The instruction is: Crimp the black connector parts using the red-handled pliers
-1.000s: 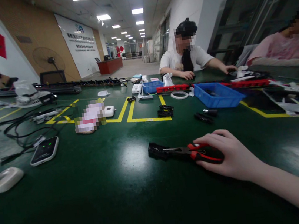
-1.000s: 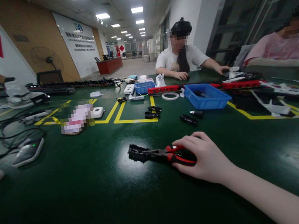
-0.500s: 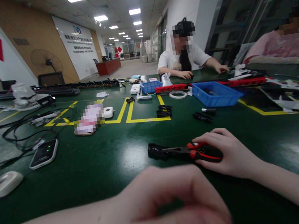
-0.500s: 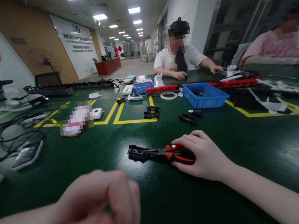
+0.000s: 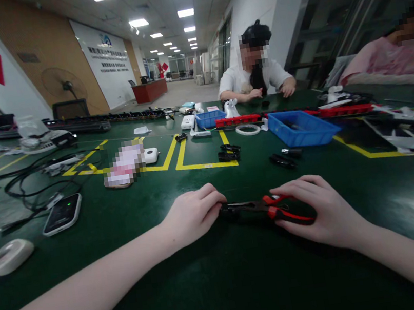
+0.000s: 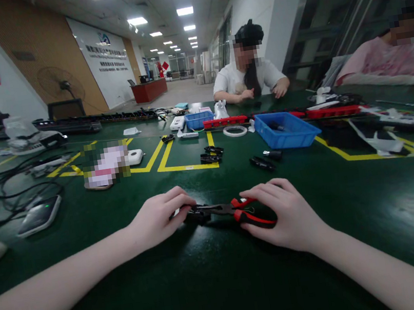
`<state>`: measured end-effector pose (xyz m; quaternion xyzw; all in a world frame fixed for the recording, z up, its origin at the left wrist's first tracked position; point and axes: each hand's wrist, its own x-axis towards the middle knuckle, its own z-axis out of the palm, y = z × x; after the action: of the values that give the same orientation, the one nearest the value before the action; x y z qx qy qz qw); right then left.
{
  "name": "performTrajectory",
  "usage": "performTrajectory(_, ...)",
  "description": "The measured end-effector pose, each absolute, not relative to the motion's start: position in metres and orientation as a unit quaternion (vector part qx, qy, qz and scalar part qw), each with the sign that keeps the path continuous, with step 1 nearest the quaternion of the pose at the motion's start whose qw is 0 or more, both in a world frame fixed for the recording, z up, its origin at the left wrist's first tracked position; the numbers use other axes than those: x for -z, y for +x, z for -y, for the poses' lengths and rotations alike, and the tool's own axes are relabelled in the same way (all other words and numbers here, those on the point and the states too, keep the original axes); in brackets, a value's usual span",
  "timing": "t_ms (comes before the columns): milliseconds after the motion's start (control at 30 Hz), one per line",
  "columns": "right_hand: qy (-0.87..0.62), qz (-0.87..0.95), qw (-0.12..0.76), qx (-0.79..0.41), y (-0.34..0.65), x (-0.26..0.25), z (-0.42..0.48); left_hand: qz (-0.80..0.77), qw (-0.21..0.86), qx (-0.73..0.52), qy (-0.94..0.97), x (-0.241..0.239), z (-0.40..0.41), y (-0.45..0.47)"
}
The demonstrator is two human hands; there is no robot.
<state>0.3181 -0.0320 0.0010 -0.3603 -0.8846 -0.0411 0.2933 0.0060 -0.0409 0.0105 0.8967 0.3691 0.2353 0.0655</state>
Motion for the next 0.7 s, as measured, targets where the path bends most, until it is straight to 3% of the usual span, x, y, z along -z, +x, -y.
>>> performTrajectory(233, -0.358, 0.893, 0.267, 0.053, 0.3202, -0.0047, 0.0297, -0.381, 0.041, -0.205, 0.901, -0.0088, 0.0408, 0.0093)
performTrajectory(467, -0.399, 0.863, 0.306, 0.044, 0.3234, -0.0042, 0.0252, -0.372, 0.043, -0.171, 0.911, -0.0062, 0.0414, 0.0127)
performTrajectory(700, -0.317, 0.901, 0.272, 0.117, 0.3212, -0.0062, 0.0277, -0.368, 0.108, -0.194, 0.903, -0.0090, 0.0407, 0.0116)
